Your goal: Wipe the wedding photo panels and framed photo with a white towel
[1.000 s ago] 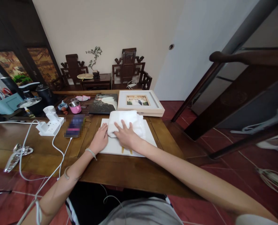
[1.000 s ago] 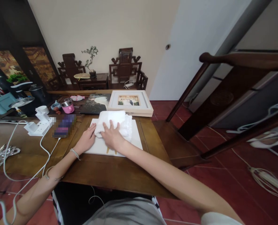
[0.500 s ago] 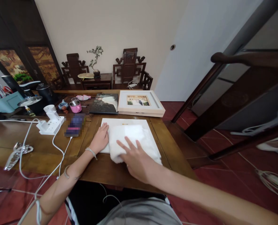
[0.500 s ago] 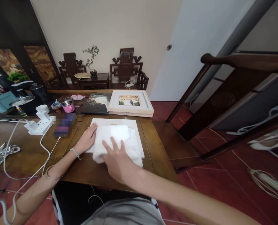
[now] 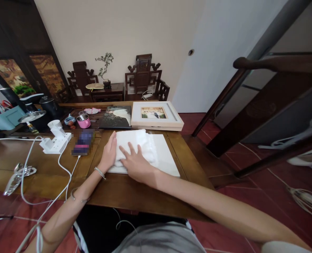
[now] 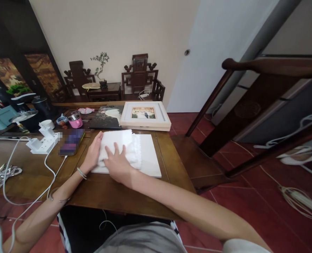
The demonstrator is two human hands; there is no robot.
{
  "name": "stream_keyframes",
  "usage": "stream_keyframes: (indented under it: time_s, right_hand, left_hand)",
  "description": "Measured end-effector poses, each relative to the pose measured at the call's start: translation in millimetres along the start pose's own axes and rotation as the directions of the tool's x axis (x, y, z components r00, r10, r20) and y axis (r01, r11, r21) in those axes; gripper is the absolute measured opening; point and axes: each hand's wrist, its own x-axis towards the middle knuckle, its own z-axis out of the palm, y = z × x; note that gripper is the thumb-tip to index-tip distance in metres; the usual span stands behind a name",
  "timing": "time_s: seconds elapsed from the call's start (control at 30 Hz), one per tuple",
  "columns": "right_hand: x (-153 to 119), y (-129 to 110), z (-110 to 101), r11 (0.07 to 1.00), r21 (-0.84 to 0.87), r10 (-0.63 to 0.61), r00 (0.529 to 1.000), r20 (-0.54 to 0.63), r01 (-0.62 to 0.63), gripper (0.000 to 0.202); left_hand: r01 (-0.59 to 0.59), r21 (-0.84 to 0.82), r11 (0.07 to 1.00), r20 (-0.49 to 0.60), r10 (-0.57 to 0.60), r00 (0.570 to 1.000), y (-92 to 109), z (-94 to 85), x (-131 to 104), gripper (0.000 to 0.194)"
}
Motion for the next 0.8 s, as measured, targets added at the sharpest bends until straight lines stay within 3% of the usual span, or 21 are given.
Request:
stream_keyframes:
  time_s: [0.17,0.33,0.47,0.57,0.8]
  right_hand:
    - [-51,-6,-5,0.987,0.051,-0.152,0.988,0.036,0.150,0.037]
    - [-69,26,-23,0.966,0.236,-0.133,0.986,0.098,0.107,0.043]
    - [-47,66,-25,0.958,0.286,-0.017,0.998,0.054,0.001,0.047]
    - [-16,84,-24,0.956,0.292,0.012,1.000,-0.011,-0.008,0.044]
    - [60,73,-27,0.947,0.320,0.015,0.998,-0.063,0.006,0.035]
  left_hand:
    - [-0.041,0.071,0.997,0.017,0.040,0.999,3,0.7,-2,0.054]
    - [-0.117,0.370,0.921,0.148,0.066,0.987,0,1.8,-4,0.051]
    - [-0.212,0.514,0.831,0.296,0.061,0.953,-8,2.3,-5,0.042]
    - [-0.273,0.560,0.782,0.337,0.086,0.938,-11,2.0,-6,0.041]
    - [-0.316,0.538,0.782,0.362,0.125,0.924,1,-0.4,-6,0.042]
